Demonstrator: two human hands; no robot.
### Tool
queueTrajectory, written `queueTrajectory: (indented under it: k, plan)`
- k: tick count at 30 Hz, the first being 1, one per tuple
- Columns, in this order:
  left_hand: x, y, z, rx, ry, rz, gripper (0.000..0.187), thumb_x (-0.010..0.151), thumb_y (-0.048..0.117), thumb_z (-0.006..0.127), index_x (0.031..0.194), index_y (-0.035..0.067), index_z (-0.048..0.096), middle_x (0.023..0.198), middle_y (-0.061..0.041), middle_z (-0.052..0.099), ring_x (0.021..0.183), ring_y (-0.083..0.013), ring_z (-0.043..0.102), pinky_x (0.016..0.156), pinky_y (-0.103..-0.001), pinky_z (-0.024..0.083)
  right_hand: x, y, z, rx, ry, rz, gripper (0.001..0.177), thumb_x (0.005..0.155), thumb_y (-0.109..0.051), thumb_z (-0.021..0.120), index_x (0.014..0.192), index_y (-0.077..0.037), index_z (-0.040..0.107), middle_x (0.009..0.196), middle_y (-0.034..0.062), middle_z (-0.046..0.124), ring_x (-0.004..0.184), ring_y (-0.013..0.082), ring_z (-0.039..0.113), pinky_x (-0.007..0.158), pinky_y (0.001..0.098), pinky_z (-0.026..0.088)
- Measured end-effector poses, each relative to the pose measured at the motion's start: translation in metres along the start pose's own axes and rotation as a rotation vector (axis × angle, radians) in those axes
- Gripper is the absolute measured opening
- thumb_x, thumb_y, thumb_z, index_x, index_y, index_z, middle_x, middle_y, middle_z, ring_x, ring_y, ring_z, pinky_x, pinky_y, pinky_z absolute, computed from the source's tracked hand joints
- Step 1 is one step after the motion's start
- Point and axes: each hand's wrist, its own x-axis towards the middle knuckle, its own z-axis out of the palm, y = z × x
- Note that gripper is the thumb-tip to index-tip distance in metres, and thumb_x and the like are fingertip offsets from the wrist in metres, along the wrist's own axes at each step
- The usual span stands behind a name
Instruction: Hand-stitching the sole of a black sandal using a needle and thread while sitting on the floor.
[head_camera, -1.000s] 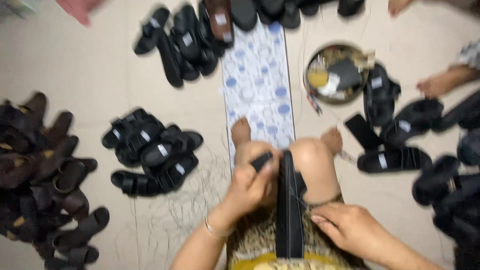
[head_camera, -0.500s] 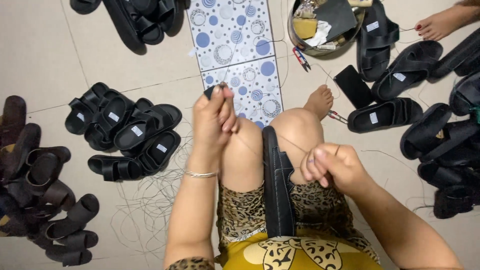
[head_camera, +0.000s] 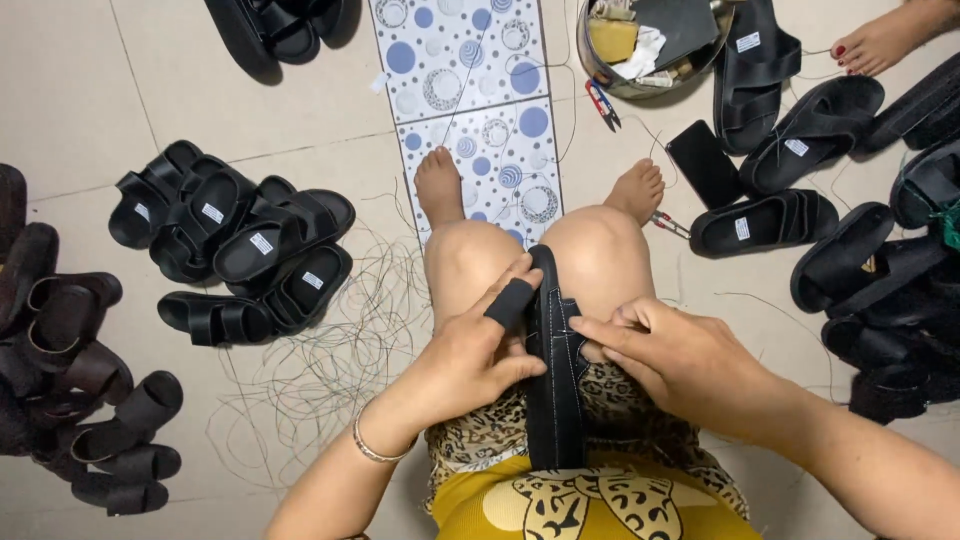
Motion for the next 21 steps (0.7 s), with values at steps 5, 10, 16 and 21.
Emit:
queueTrajectory:
  k: [5, 10, 16, 21]
  plan:
    - [0.005, -0.014, 0.001, 0.193, 0.025, 0.125, 0.091, 0.074, 0.005, 0.082, 0.152, 0.006, 0.038, 0.162, -0.018, 0.038, 0.149, -0.031, 0.04, 0.12, -0.039, 0.035, 0.008, -0.001, -0.005, -0.09, 0.044, -0.104, 0.038, 0.084, -0.013, 0.07, 0.121, -0.021, 0.074, 0.079, -0.0014, 0.061, 0.053, 0.015, 0.06, 0.045, 0.0303, 0.051]
    - [0.007, -0.021, 0.006, 0.175, 0.073, 0.162, 0.088, 0.071, 0.007, 0.086, 0.148, 0.006, 0.044, 0.157, -0.017, 0.046, 0.145, -0.0303, 0.047, 0.116, -0.037, 0.042, 0.009, 0.003, -0.008, -0.226, -0.004, -0.151, 0.043, 0.082, -0.016, 0.072, 0.125, -0.022, 0.071, 0.078, 0.0012, 0.061, 0.047, 0.0159, 0.06, 0.039, 0.0306, 0.049]
    - [0.01, -0.021, 0.013, 0.278, 0.113, 0.181, 0.084, 0.073, 0.012, 0.085, 0.146, 0.003, 0.047, 0.155, -0.018, 0.048, 0.143, -0.0293, 0.05, 0.113, -0.035, 0.045, 0.008, -0.012, -0.015, -0.801, -0.084, -0.308, 0.064, 0.075, -0.019, 0.069, 0.139, -0.016, 0.06, 0.079, 0.0046, 0.058, 0.038, 0.0114, 0.052, 0.036, 0.0209, 0.038]
    - [0.01, -0.032, 0.011, 0.34, 0.125, 0.262, 0.084, 0.075, 0.012, 0.084, 0.147, -0.002, 0.044, 0.155, -0.022, 0.046, 0.146, -0.0314, 0.044, 0.117, -0.035, 0.042, 0.028, -0.014, -0.012, -0.477, -0.107, -0.213, 0.053, 0.074, -0.013, 0.069, 0.127, -0.015, 0.063, 0.076, 0.0063, 0.057, 0.039, 0.0213, 0.062, 0.037, 0.0343, 0.049]
